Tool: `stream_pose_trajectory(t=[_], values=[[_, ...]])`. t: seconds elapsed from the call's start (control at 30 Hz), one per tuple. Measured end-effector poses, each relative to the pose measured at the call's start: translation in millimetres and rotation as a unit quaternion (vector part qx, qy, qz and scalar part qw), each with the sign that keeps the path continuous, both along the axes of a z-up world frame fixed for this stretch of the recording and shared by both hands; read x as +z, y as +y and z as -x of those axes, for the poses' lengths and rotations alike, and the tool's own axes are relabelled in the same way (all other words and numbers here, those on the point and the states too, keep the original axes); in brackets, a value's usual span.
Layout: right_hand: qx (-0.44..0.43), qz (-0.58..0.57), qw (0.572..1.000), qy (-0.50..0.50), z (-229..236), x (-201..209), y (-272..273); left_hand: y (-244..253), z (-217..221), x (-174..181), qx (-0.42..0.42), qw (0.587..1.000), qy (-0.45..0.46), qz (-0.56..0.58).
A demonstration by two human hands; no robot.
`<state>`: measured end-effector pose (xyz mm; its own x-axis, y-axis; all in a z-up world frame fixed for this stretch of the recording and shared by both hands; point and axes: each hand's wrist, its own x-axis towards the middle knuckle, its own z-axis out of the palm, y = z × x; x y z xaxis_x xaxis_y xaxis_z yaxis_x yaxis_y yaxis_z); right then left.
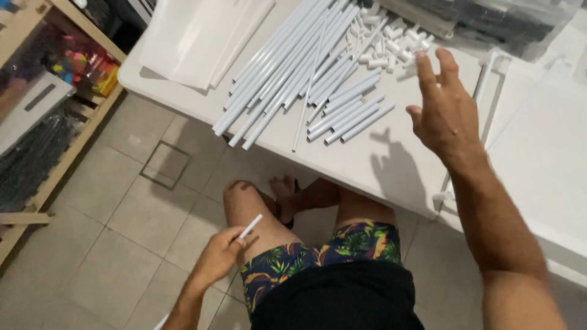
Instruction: Assembling a plastic corner cat rack by connecting white tubes with plastic joints.
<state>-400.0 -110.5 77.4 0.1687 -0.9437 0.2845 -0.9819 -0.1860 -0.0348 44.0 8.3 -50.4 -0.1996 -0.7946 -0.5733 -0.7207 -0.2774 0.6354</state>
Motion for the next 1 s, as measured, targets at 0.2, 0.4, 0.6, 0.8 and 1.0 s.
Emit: stream_pose_trajectory(t=[0.2,0.4,0.6,0.8,1.0], values=[[0.156,-0.255,0.908,-0.294,-82.6,-37.4,47.9,1.3,61.5,19.4,-0.063,0.974,0.08,0.204],[0.293,-0.195,0.805,-0.478,-88.3,-103.0,70.0,-19.7,96.4,53.5,-0.164,0.949,0.127,0.239],[0.04,0.011,0.74,-0.672,31.4,-105.1,63.4,-66.7,64.4,-4.9,-0.172,0.928,0.046,0.328],[-0.025,0.021,0.764,-0.644,44.0,-108.7,92.6,-141.7,91.2,41.2,-0.04,0.928,0.055,0.368],[-0.063,-0.045,0.781,-0.619,24.5,-119.8,120.6,-235.5,113.4,-34.1,-0.091,0.853,-0.005,0.514]])
